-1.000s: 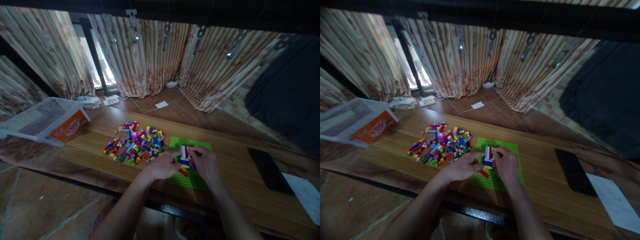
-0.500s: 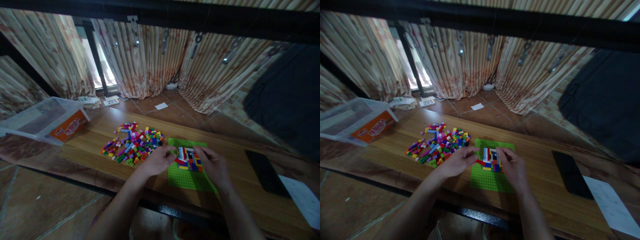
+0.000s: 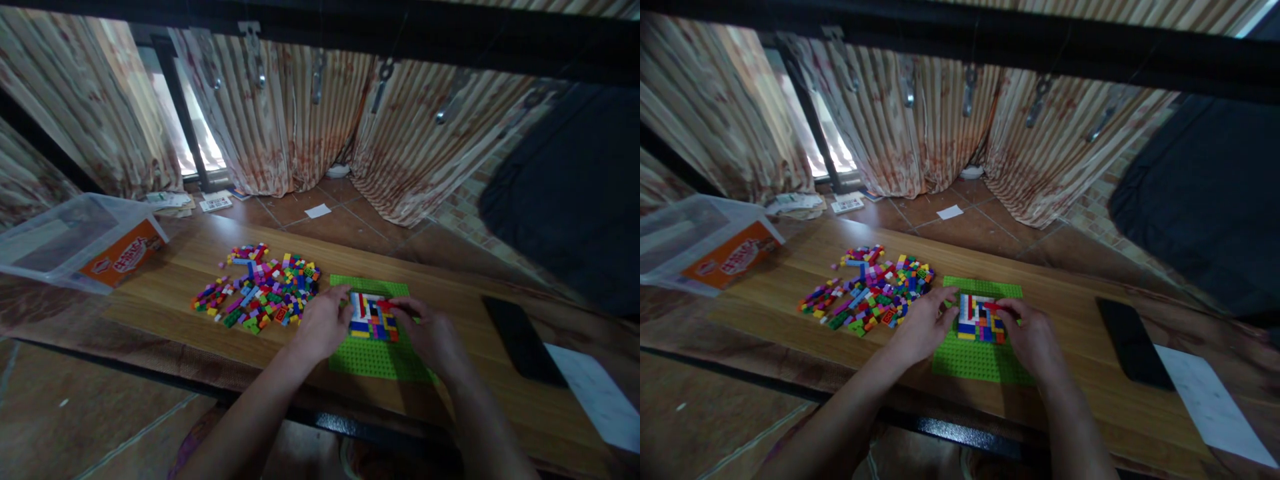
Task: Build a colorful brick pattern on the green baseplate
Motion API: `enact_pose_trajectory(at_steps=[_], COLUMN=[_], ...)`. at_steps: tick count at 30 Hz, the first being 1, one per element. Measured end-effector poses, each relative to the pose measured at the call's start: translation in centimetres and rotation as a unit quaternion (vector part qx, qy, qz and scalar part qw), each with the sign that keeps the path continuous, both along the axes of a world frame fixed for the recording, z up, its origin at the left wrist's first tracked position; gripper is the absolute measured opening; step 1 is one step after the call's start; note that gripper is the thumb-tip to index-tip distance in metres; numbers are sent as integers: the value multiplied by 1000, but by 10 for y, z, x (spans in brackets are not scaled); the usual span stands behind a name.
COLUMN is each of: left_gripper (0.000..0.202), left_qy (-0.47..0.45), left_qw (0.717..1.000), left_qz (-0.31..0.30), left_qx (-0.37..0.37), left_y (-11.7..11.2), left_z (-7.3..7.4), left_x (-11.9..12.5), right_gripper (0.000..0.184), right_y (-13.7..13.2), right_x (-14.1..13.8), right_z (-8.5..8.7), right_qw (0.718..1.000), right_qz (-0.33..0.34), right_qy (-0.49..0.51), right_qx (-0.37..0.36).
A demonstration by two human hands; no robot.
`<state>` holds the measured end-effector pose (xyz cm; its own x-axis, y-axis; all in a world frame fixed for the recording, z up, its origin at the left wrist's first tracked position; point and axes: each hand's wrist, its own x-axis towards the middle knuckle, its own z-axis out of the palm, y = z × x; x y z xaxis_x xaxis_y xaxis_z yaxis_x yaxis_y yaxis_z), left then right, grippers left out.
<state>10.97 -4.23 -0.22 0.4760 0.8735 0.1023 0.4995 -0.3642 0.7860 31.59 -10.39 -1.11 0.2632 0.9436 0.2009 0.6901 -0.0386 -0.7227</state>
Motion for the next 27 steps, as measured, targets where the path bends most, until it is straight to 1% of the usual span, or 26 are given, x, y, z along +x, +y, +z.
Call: enact_pose_trajectory(at_steps=[3, 7, 10, 17, 21, 27], left_gripper=[40, 42, 43, 42, 43, 46], left_qy=[47, 72, 86, 126, 135, 170], left_qw=[998, 995, 992, 983, 976, 964], left_qz=[13, -18, -38, -55, -56, -63], left_qx=[32, 69, 82, 126, 160, 194], left_y=[0, -3, -5, -7, -10, -16], left_z=[-3, -7, -10, -14, -16, -16], left_x=[1, 2, 2, 3, 5, 12], right_gripper=[20, 21, 20, 19, 20, 20], right_y=[6, 13, 16, 19, 19, 18], right_x=[0, -6, -7, -6, -5, -3], right_z=[-3, -9, -13, -17, -19, -19], right_qw=[998, 995, 996, 999, 999, 999], right_qz=[11, 3, 4, 2, -9, -3], right_qy=[-46, -79, -68, 2, 4, -4], right_qx=[39, 52, 49, 47, 39, 48])
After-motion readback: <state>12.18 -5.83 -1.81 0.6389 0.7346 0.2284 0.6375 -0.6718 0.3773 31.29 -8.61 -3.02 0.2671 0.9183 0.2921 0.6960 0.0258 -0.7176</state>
